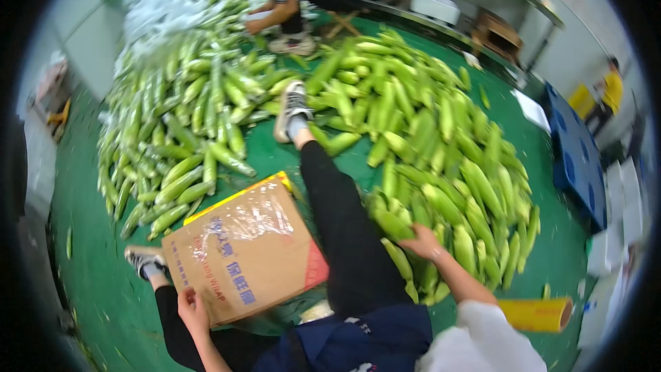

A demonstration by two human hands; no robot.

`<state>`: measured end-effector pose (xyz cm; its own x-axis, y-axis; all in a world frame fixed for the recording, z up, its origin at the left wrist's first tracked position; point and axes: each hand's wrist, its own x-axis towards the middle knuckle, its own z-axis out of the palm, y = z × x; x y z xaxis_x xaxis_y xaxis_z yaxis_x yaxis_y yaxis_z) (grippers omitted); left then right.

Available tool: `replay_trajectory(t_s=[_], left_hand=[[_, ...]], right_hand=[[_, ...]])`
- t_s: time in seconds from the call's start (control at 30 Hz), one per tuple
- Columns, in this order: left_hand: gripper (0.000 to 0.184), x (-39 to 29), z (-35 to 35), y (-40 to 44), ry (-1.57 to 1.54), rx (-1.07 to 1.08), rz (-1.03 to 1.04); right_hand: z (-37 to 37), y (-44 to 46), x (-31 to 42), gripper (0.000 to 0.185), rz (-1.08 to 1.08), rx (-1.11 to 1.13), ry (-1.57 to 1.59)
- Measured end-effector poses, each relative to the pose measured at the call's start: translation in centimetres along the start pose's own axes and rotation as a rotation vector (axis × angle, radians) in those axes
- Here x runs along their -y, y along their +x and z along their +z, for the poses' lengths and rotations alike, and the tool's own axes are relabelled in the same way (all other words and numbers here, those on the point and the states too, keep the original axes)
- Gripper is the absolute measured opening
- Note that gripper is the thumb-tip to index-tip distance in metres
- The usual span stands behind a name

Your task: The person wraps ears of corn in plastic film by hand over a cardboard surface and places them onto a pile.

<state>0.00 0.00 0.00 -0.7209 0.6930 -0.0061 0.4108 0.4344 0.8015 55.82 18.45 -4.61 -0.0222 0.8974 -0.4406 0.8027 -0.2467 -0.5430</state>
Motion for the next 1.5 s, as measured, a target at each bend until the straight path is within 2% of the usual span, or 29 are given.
replay_trajectory(t_s=[0.03,0.07,0.1,0.13,0.17,0.2,0.3,0.4,0.5,0.57,0.63,0.7,0.73,0.77,0.8,0.83,0.87,0.9,0.93,1.03,1.13,1.17,1.23,1.27,1.33,1.37,1.4,1.47,1.5], left_hand=[[0.021,-1.8,0.9,-1.5,0.116,-0.021,0.002],[0.025,-3.3,1.5,-3.4,0.187,-0.063,0.107],[0.03,-0.9,0.6,-2.1,0.288,0.058,-0.046],[0.039,-1.0,2.1,-1.1,0.363,0.098,-0.068],[0.047,-2.2,1.9,3.8,0.49,0.013,0.099],[0.052,-4.0,1.1,7.5,0.674,-0.001,0.151],[0.043,-3.5,2.3,10.8,0.842,0.088,0.095],[0.032,-0.2,3.5,13.3,0.868,0.221,0.395],[0.022,-0.9,1.8,14.7,-0.328,0.411,-0.322],[0.019,-1.4,-1.8,13.8,-1.171,0.225,-0.396],[0.02,-5.0,-1.0,12.5,-1.068,0.053,-0.235],[0.02,-4.0,3.1,14.0,-0.567,0.167,0.124],[0.032,-5.4,3.9,14.3,-0.322,0.319,0.09],[0.034,-5.5,4.3,14.6,-0.093,0.312,0.3],[0.038,-5.5,4.8,15.0,0.138,0.298,0.512],[0.043,-5.9,5.1,15.4,0.369,0.275,0.719],[0.06,-6.4,4.9,15.4,0.42,0.344,0.709],[0.061,-6.9,4.7,15.4,0.46,0.36,0.689],[0.061,-7.5,4.5,15.4,0.502,0.372,0.669],[0.061,-7.1,3.9,15.7,0.557,0.401,0.65],[0.06,-6.0,3.6,15.2,0.529,0.394,0.717],[0.06,-5.9,3.5,14.0,0.53,0.418,0.715],[0.061,-6.0,3.5,11.0,0.522,0.444,0.725],[0.06,-6.2,2.9,8.7,0.482,0.552,0.677],[0.061,-7.6,1.9,4.8,0.471,0.757,0.563],[0.063,-8.0,1.3,3.9,0.509,0.864,0.498],[0.063,-7.6,1.1,4.0,0.547,0.715,0.527],[0.063,-7.3,2.2,5.4,0.582,0.412,0.602],[0.067,-7.3,2.6,6.7,0.582,0.221,0.667]], right_hand=[[-2.0,-3.3,0.3,0.069,-0.015,-0.154,0.044],[-3.7,-6.6,0.5,0.065,-0.152,-0.286,0.044],[-4.9,-10.4,6.3,0.061,-0.186,-0.322,-0.041],[-5.7,-10.7,10.1,0.058,-0.312,-0.33,0.02],[-2.7,-8.1,17.0,0.056,-0.475,-0.382,0.18],[-0.1,-6.0,22.3,0.055,-0.638,-0.314,0.205],[7.4,-1.1,31.8,0.055,-1.0,-0.117,0.103],[15.8,4.4,37.6,0.06,-1.112,-0.083,0.03],[18.7,6.6,38.3,0.065,-1.185,0.017,-0.085],[17.7,5.9,37.2,0.067,-1.233,0.117,-0.213],[17.3,5.1,37.4,0.067,-1.288,0.219,-0.228],[17.0,4.8,37.8,0.068,-1.315,0.26,-0.238],[16.6,5.5,38.8,0.069,-1.322,0.241,-0.241],[16.2,5.8,39.4,0.069,-1.329,0.22,-0.241],[15.2,4.5,39.5,0.061,-1.364,-0.017,-0.244],[15.1,3.8,38.4,0.056,-1.228,-0.063,-0.176],[15.1,2.6,36.5,0.052,-1.091,-0.105,-0.112],[15.3,1.5,34.9,0.048,-0.957,-0.147,-0.049],[15.9,1.2,33.8,0.033,-0.985,-0.296,-0.101],[16.2,5.0,30.7,0.02,-1.031,-0.32,-0.289],[12.7,8.0,32.2,0.006,-0.887,-0.442,0.263],[12.0,7.3,33.3,0.007,-0.622,-0.218,0.455],[11.9,5.2,33.8,0.014,-0.446,0.042,0.835],[12.4,2.5,33.0,0.02,-0.482,0.032,0.657],[14.2,-2.1,29.8,0.028,-0.894,0.144,0.053],[15.6,-3.9,28.7,0.041,-1.044,-0.016,-0.136],[15.8,-3.7,29.4,0.047,-1.083,-0.051,-0.198],[16.2,0.5,33.2,0.045,-0.849,0.081,-0.312],[16.4,2.3,35.8,0.042,-0.875,-0.051,-0.287]])
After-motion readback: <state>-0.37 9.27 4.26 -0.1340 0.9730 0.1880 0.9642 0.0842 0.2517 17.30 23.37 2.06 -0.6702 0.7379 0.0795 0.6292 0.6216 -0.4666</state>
